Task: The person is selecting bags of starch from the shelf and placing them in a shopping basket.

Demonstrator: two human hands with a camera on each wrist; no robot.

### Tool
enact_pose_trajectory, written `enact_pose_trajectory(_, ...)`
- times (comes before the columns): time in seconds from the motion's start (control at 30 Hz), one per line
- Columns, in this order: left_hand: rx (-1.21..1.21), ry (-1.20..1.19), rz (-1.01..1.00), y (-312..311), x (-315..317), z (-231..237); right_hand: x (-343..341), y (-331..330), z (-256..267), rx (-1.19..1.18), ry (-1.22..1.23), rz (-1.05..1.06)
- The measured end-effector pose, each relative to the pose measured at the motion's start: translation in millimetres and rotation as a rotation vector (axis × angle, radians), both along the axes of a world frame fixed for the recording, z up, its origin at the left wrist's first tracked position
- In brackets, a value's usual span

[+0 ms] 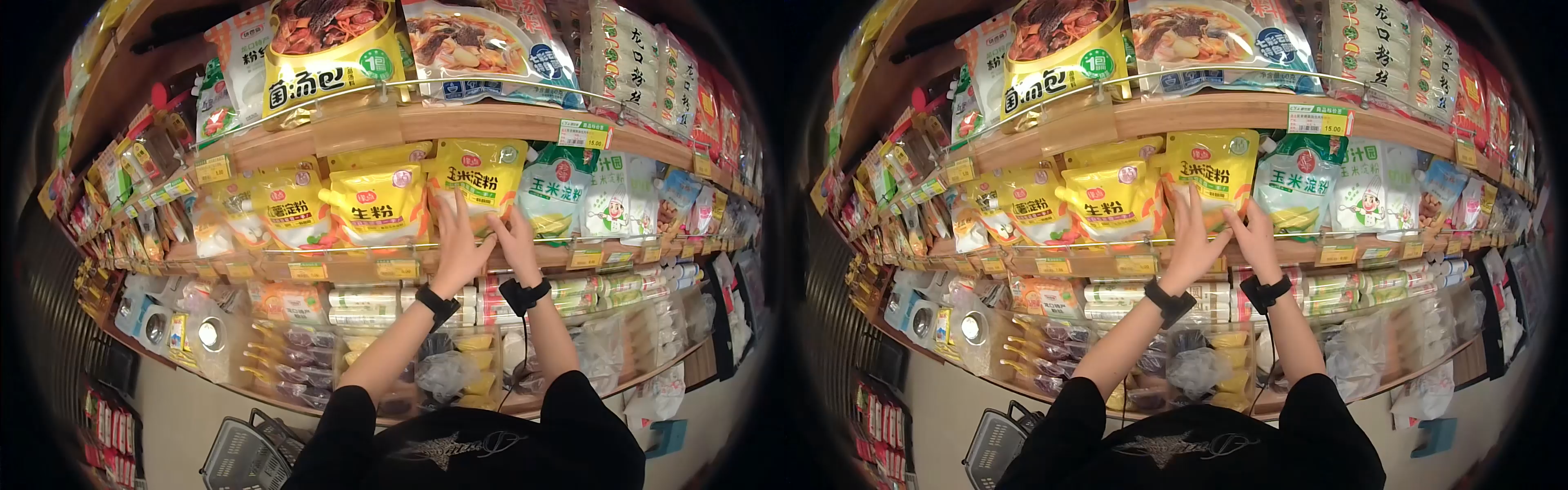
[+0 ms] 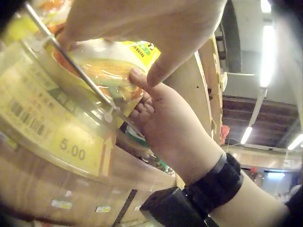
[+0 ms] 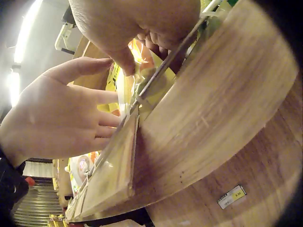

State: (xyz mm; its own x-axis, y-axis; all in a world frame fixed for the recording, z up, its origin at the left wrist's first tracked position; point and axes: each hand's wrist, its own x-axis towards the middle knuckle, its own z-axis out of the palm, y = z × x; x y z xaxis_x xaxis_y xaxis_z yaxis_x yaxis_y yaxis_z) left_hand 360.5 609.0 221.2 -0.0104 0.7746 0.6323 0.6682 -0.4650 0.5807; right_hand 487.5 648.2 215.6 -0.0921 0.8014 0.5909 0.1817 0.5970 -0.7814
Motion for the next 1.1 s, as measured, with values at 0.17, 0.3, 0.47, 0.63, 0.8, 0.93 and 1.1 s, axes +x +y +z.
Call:
enact_pose_trajectory(0.17, -0.028, 0.087, -0.017, -3.4, -3.5, -7.6, 1.4, 18.1, -16.7, 0.085, 0.026, 0.018)
enact_pose_trajectory(0.3, -0.090, 0.209, 0.005, -16.4, -3.5, -7.5, -3.8, 20.6, -19.1, 0.160, 0.113, 0.005)
enact_pose_trajectory(0.47, -0.032, 0.404, 0.060, -30.5, -4.1, -16.5, -12.2, -1.8, -3.6, 0.126, 0.225, 0.046)
enact_pose_trajectory(0.63, 0.046, 0.384, -0.001, -35.6, -17.2, -26.5, -15.7, -5.6, -8.0, 0.336, -0.087, -0.239)
enact_pose_trajectory(0.8, 0.068, 0.312, -0.106, -80.3, -33.7, -20.2, -19.3, -8.4, -13.7, 0.457, -0.228, -0.359)
enact_pose_trajectory(0.93, -0.027, 0.152, -0.063, -149.9, -70.2, -43.4, -21.9, -29.3, -13.5, 0.518, -0.358, -0.421)
enact_pose_trajectory(1.1, -0.302, 0.102, 0.206, -269.9, -158.2, -119.7, -11.7, -73.4, -20.8, 0.280, -0.356, -0.284)
